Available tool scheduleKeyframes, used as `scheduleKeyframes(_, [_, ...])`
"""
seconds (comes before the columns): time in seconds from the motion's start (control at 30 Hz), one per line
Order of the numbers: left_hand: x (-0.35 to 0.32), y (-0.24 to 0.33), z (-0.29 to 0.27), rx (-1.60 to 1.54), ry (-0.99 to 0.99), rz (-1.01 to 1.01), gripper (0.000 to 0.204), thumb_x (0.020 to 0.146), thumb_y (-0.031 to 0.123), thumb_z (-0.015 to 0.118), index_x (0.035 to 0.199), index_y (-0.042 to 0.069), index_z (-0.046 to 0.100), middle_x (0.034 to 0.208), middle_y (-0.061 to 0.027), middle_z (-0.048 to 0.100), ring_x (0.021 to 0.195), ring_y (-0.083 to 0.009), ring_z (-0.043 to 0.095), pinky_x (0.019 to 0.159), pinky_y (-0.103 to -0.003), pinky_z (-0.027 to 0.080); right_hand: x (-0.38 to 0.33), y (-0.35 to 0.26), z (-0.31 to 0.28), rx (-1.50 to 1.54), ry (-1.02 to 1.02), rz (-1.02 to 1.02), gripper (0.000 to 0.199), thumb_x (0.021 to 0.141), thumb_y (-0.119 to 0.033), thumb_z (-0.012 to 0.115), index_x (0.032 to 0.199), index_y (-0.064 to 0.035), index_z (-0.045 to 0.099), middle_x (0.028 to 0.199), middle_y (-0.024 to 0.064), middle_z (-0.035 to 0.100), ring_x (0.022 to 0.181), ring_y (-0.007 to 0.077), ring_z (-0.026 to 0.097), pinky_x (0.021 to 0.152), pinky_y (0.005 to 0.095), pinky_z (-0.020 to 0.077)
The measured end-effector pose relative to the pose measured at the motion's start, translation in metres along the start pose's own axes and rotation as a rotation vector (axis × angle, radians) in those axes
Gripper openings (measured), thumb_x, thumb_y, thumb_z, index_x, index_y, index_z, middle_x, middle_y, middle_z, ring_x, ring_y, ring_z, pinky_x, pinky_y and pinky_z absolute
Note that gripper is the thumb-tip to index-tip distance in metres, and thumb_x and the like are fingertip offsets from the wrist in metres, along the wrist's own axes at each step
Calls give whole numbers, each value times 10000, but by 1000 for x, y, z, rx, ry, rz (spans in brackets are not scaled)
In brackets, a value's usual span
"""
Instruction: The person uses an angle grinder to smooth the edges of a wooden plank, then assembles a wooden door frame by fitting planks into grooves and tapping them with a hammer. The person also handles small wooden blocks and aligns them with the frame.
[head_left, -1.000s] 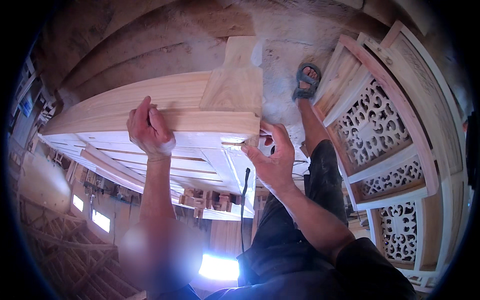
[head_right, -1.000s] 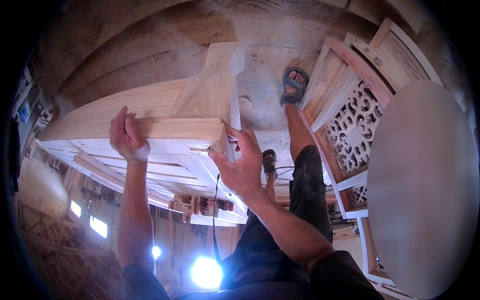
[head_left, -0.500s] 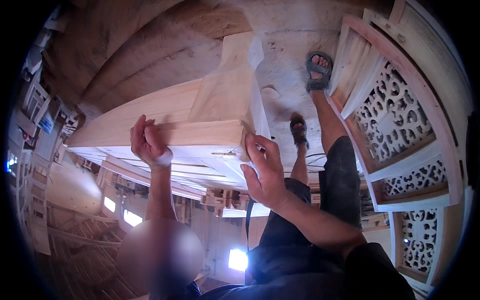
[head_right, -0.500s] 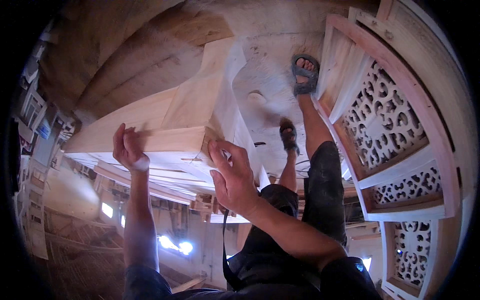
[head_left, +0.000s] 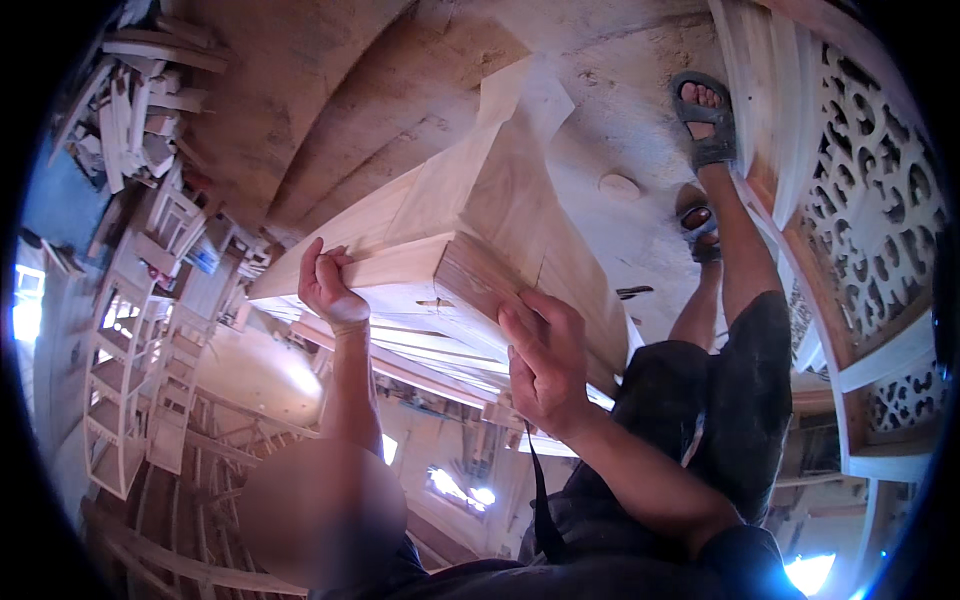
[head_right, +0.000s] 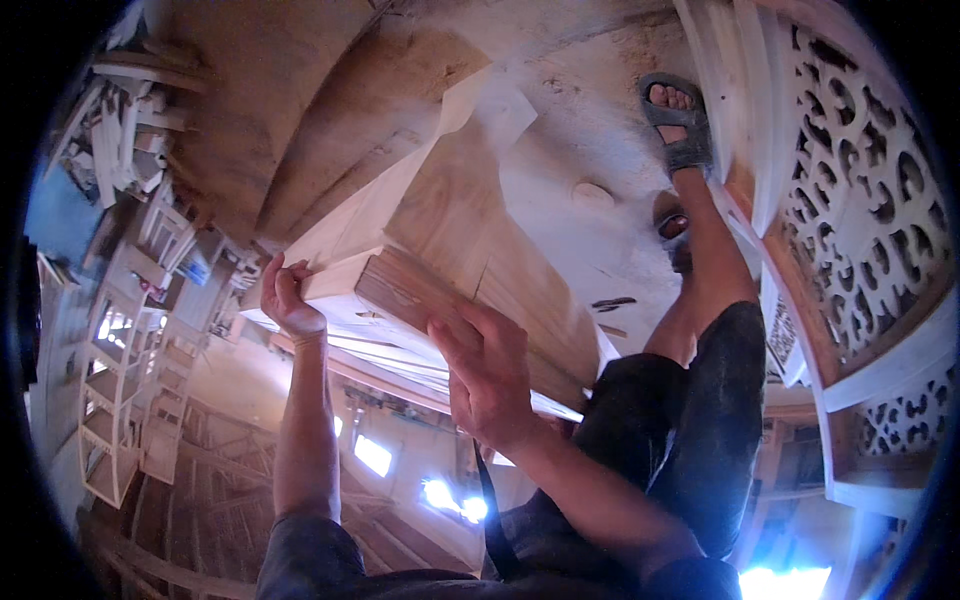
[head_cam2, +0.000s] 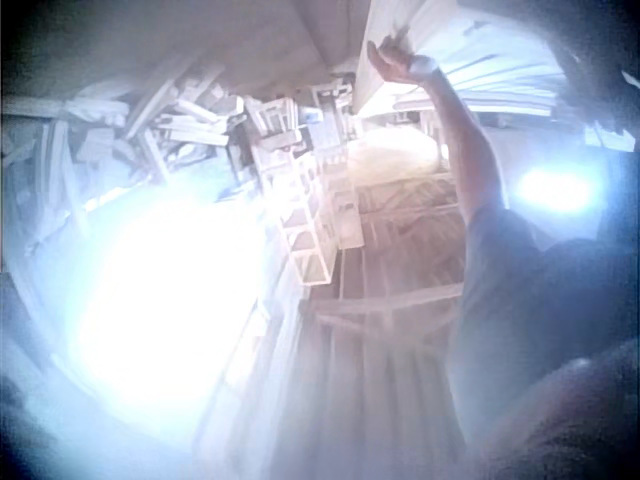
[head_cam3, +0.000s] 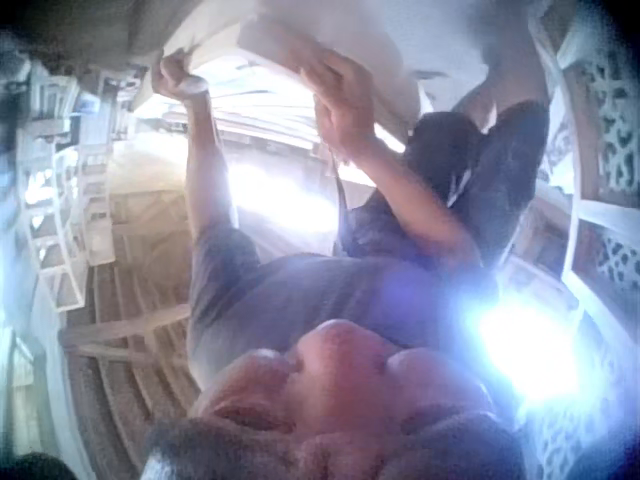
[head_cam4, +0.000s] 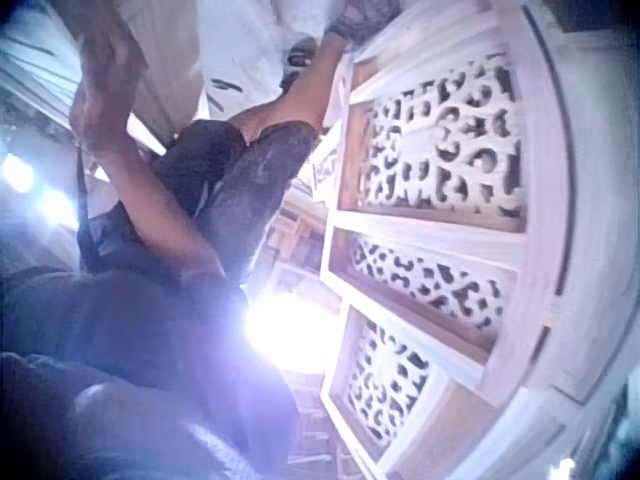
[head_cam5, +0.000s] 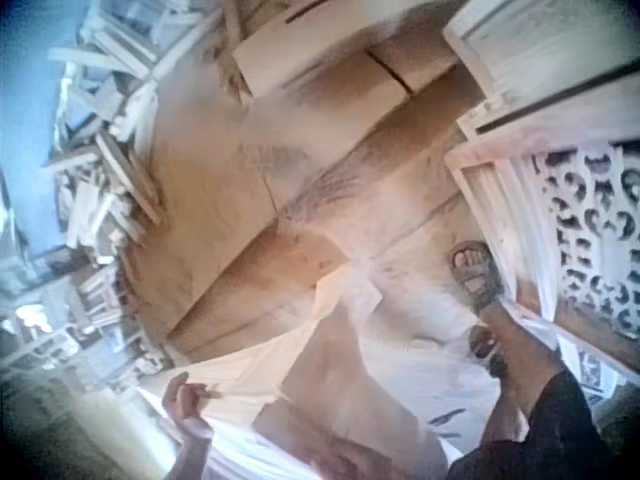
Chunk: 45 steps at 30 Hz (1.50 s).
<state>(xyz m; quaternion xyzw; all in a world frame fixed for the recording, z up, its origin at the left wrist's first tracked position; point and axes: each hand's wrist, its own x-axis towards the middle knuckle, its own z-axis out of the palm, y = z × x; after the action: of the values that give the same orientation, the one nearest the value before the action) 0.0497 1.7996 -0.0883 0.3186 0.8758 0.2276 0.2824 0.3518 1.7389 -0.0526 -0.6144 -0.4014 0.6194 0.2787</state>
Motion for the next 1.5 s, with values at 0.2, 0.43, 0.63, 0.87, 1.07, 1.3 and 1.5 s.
scheduleKeyframes(0.2, [7,1,0,4,-7,11,322,934,72,505,1179,-113,603,712,-83,643,743,-175,640,779,-291,535,-14,10,3,41,104,-16,616,760,96,637,1332,-133,610,1202,186,558,1103,370,540,906,479,411])
scheduleKeyframes(0.43, [11,-2,-1,122,4,79,309,882,68,513,1101,-105,647,667,-90,642,703,-187,663,760,-276,521,0,0,-4,53,102,0,610,768,83,615,1336,-140,608,1116,153,565,1031,339,536,905,463,396])
scheduleKeyframes(0.63, [14,-4,-4,89,10,69,313,882,73,510,1094,-110,650,663,-89,645,680,-172,644,747,-274,512,24,-7,-3,40,66,-74,662,721,81,652,1348,-126,606,1045,162,518,984,338,502,870,443,415])
scheduleKeyframes(0.87, [14,-5,-2,136,-25,157,294,894,83,519,1068,-111,655,658,-96,647,655,-155,627,689,-261,497,51,-16,-3,-79,15,-87,762,694,74,674,1411,-154,554,961,135,487,919,329,490,835,425,421])
scheduleKeyframes(1.07, [17,-18,-6,-29,10,120,284,899,76,524,1073,-104,658,656,-93,651,624,-133,607,674,-242,478,46,-17,0,31,39,-61,746,675,72,708,1376,-161,602,968,119,489,918,308,490,839,407,439])
scheduleKeyframes(1.3, [19,-15,-3,3,6,168,284,898,64,516,1084,-97,659,655,-87,653,606,-118,584,640,-227,451,27,-4,13,126,206,-101,569,715,50,719,1263,-98,678,1030,123,552,967,309,522,863,406,448])
scheduleKeyframes(1.5, [9,2,6,82,18,209,278,905,68,499,1069,-90,660,661,-99,664,592,-115,575,605,-224,441,11,5,17,101,299,-124,476,738,18,697,1206,-69,693,1062,123,584,970,315,544,861,420,446])
